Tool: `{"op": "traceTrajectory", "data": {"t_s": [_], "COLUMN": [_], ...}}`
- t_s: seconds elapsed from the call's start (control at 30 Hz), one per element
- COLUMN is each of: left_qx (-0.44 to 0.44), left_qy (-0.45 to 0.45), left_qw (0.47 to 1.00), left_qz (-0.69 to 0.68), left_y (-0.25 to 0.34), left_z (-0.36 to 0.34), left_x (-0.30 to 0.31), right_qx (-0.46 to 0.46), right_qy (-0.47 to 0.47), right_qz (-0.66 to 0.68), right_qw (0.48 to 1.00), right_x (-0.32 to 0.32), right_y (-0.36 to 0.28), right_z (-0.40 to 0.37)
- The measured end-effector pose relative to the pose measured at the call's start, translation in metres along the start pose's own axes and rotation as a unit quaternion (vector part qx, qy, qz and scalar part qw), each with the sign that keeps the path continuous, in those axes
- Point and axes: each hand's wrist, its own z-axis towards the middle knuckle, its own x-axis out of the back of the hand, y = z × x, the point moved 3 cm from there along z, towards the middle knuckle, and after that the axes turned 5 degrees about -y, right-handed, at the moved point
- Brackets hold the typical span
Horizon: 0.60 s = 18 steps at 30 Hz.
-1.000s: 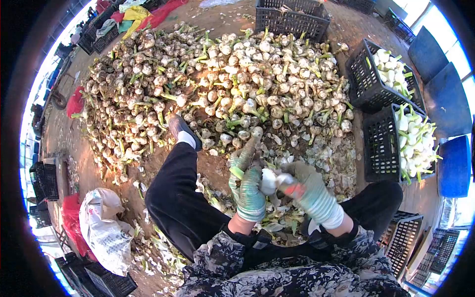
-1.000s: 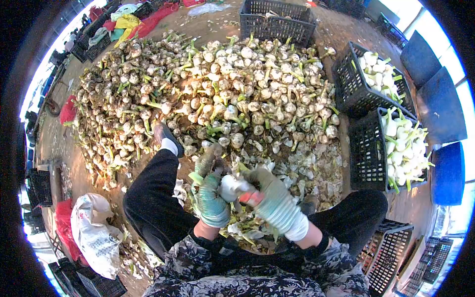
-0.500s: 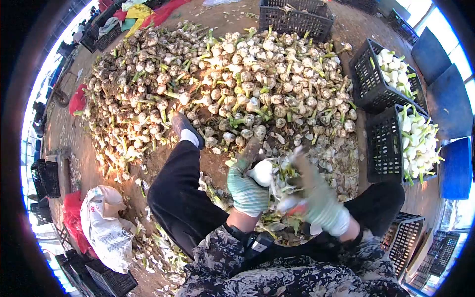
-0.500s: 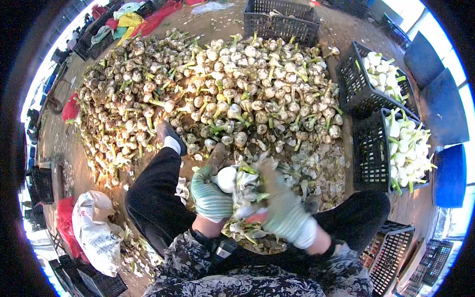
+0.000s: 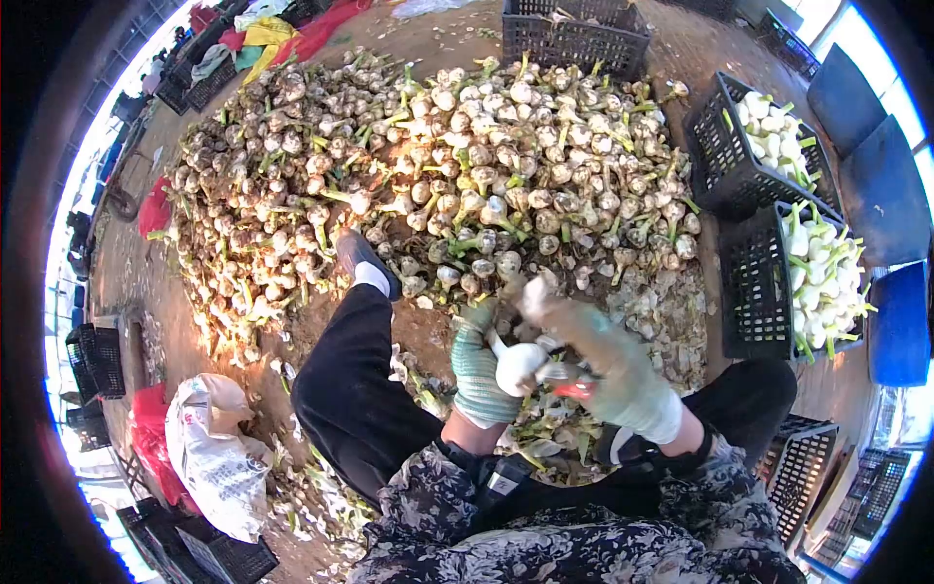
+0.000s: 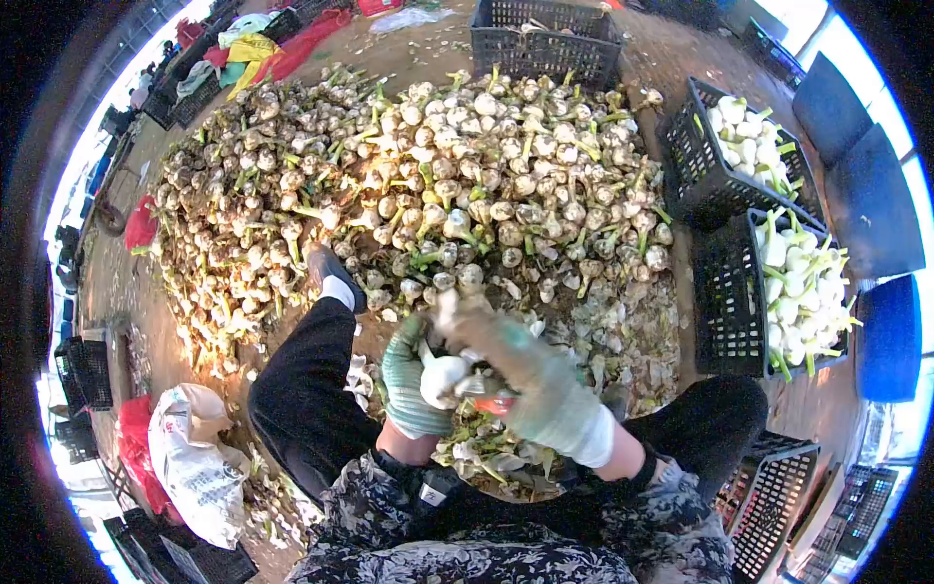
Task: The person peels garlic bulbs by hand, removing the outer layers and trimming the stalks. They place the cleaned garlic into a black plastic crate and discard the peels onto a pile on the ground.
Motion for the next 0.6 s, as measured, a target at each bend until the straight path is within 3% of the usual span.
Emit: {"op": "traceTrajectory", "data": {"t_s": [0.03,0.1,0.13,0.17,0.23,0.3,0.33,0.37,0.4,0.43,0.47,0.53,0.57,0.6], "left_qx": [-0.088,-0.09,-0.079,-0.068,-0.083,-0.131,-0.147,-0.156,-0.165,-0.167,-0.153,-0.143,-0.156,-0.148], "left_qy": [0.039,0.067,0.061,0.055,0.075,0.169,0.107,0.187,0.182,0.162,0.148,0.112,0.098,0.12], "left_qw": [0.988,0.991,0.994,0.996,0.993,0.977,0.983,0.968,0.963,0.96,0.964,0.966,0.962,0.965], "left_qz": [0.124,0.071,0.04,0.009,-0.024,0.006,0.024,0.063,0.11,0.154,0.161,0.186,0.201,0.183], "left_y": [0.0,-0.001,0.003,0.009,0.012,0.011,0.007,0.003,-0.002,-0.008,-0.01,-0.001,0.0,-0.015], "left_z": [0.001,0.006,0.007,0.009,0.015,0.016,0.014,0.013,0.011,0.012,0.018,0.024,0.023,0.027], "left_x": [0.012,0.002,0.006,0.013,0.025,0.019,0.011,0.012,0.012,0.014,0.024,0.047,0.047,0.027], "right_qx": [0.0,-0.071,-0.04,-0.045,-0.097,-0.36,-0.279,-0.245,-0.2,-0.218,-0.102,-0.269,-0.292,-0.264], "right_qy": [0.002,-0.025,-0.054,-0.178,-0.385,-0.295,-0.09,-0.013,0.075,-0.035,-0.012,0.081,0.103,0.116], "right_qz": [0.0,0.043,0.129,0.154,-0.071,-0.172,0.052,0.214,0.36,0.049,-0.033,0.081,0.1,0.208], "right_qw": [1.0,0.996,0.989,0.971,0.915,0.868,0.955,0.946,0.908,0.974,0.994,0.956,0.946,0.935], "right_x": [0.0,-0.002,-0.002,-0.025,-0.041,-0.003,0.012,0.003,-0.009,-0.01,-0.023,-0.026,-0.005,-0.004], "right_y": [0.003,0.012,0.006,0.021,0.052,0.057,0.058,0.059,0.055,0.045,0.048,0.088,0.085,0.081], "right_z": [-0.002,-0.006,-0.009,-0.031,-0.063,-0.042,-0.042,-0.04,-0.034,-0.031,-0.025,-0.04,-0.041,-0.043]}}
